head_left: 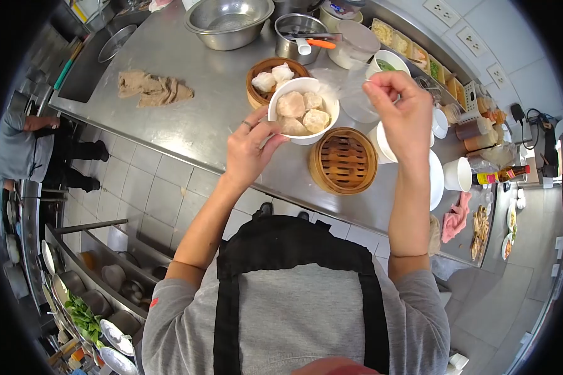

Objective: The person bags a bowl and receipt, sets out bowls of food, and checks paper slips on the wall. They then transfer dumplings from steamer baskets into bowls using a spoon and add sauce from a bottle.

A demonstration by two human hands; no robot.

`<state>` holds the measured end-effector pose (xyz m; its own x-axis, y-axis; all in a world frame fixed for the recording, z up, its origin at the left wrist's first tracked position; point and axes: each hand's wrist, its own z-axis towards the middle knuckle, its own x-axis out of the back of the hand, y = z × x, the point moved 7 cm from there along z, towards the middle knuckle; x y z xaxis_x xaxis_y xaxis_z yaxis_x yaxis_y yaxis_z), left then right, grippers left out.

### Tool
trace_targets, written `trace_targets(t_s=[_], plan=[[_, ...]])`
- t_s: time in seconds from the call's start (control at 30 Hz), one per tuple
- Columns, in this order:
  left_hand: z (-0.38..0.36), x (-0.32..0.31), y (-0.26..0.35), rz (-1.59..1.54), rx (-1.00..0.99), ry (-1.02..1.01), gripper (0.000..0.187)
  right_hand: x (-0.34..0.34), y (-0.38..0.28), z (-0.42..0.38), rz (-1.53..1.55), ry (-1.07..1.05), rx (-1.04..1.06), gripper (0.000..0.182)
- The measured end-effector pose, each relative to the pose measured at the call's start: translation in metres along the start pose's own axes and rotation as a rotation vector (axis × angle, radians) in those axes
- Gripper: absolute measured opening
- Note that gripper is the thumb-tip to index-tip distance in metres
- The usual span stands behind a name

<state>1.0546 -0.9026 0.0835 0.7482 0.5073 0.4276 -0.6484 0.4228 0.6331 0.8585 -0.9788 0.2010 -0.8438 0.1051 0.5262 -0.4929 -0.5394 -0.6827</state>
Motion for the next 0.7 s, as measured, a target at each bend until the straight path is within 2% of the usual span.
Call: trace_targets(t_s=[0.1,0.2,0.23,0.27,0.3,0.4,0.43,0.5,0.53,0.6,0.7], plan=[[0.0,-0.001,-0.006,-0.002,0.03,-0.007,0.018,0.022,0.003,-0.004,0.128,0.049,-0.026,0.005],[-0.001,0.003,-0.014,0.041,0.037,-0.023,0.017,0.044,0.01,-0.024,0.051,0.005,-0.141,0.004],[0.001,0.008,-0.012,0.107,-0.023,-0.025,0.017,0.045,0.028,-0.036,0.078,-0.022,-0.156,0.003],[0.004,0.012,-0.006,0.156,-0.093,-0.029,0.017,0.043,0.034,-0.047,-0.006,-0.101,-0.154,0.003],[0.005,0.016,-0.008,0.159,-0.086,-0.035,0.017,0.037,0.052,-0.064,0.036,-0.139,-0.179,0.004],[0.012,0.023,-0.007,0.169,-0.069,-0.05,0.018,0.004,0.088,-0.113,-0.233,-0.317,-0.175,0.008],[0.013,0.025,-0.007,0.15,-0.052,-0.041,0.017,-0.006,0.094,-0.125,-0.273,-0.275,-0.158,0.015],[0.022,0.022,0.0,0.102,-0.043,-0.061,0.016,-0.022,0.098,-0.138,-0.175,-0.262,-0.074,0.019],[0.028,0.018,0.007,0.076,-0.05,-0.086,0.015,-0.024,0.094,-0.139,-0.128,-0.379,-0.082,0.019],[0.034,0.004,0.025,-0.033,-0.052,-0.093,0.014,-0.009,0.087,-0.134,-0.112,-0.298,-0.007,0.014],[0.039,-0.02,0.052,-0.083,-0.072,-0.138,0.015,0.045,0.103,-0.13,-0.065,-0.175,-0.17,0.009]])
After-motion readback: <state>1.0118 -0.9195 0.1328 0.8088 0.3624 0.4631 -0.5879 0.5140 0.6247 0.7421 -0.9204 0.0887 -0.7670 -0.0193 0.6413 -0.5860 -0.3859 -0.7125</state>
